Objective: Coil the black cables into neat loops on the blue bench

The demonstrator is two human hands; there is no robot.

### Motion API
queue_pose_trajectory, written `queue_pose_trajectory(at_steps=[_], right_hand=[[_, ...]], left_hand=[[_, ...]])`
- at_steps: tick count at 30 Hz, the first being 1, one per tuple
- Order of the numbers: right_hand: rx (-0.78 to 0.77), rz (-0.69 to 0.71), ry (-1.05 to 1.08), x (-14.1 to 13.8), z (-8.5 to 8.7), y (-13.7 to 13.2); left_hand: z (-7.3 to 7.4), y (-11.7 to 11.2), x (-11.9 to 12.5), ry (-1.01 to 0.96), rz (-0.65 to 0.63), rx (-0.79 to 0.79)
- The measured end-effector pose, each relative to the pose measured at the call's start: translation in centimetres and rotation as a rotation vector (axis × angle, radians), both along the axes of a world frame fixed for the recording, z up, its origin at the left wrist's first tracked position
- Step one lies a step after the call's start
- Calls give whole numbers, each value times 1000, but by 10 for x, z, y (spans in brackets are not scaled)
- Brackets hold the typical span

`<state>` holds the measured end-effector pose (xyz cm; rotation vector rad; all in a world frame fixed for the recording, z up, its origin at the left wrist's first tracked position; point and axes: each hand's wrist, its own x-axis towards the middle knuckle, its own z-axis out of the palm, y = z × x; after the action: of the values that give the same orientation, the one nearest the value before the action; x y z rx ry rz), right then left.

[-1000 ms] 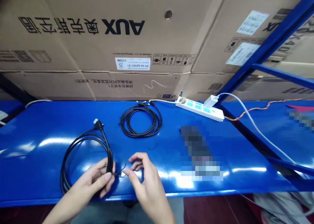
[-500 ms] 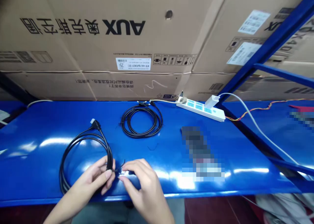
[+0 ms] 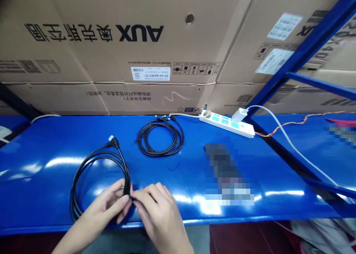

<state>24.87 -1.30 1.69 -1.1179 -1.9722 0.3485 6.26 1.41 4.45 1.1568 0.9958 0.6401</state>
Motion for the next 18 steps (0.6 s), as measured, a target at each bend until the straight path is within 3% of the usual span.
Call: queue_pose_trajectory(at_steps=[10, 13, 18], right_hand=[[120, -124, 66, 0, -8, -1], [55, -65, 55, 1, -4, 0], [-203, 100, 113, 6, 10, 2]], left_hand=[[-1, -4, -4, 8, -12, -20], [-1, -4, -6, -45, -40, -29], [-3, -3, -7, -87, -38, -29]])
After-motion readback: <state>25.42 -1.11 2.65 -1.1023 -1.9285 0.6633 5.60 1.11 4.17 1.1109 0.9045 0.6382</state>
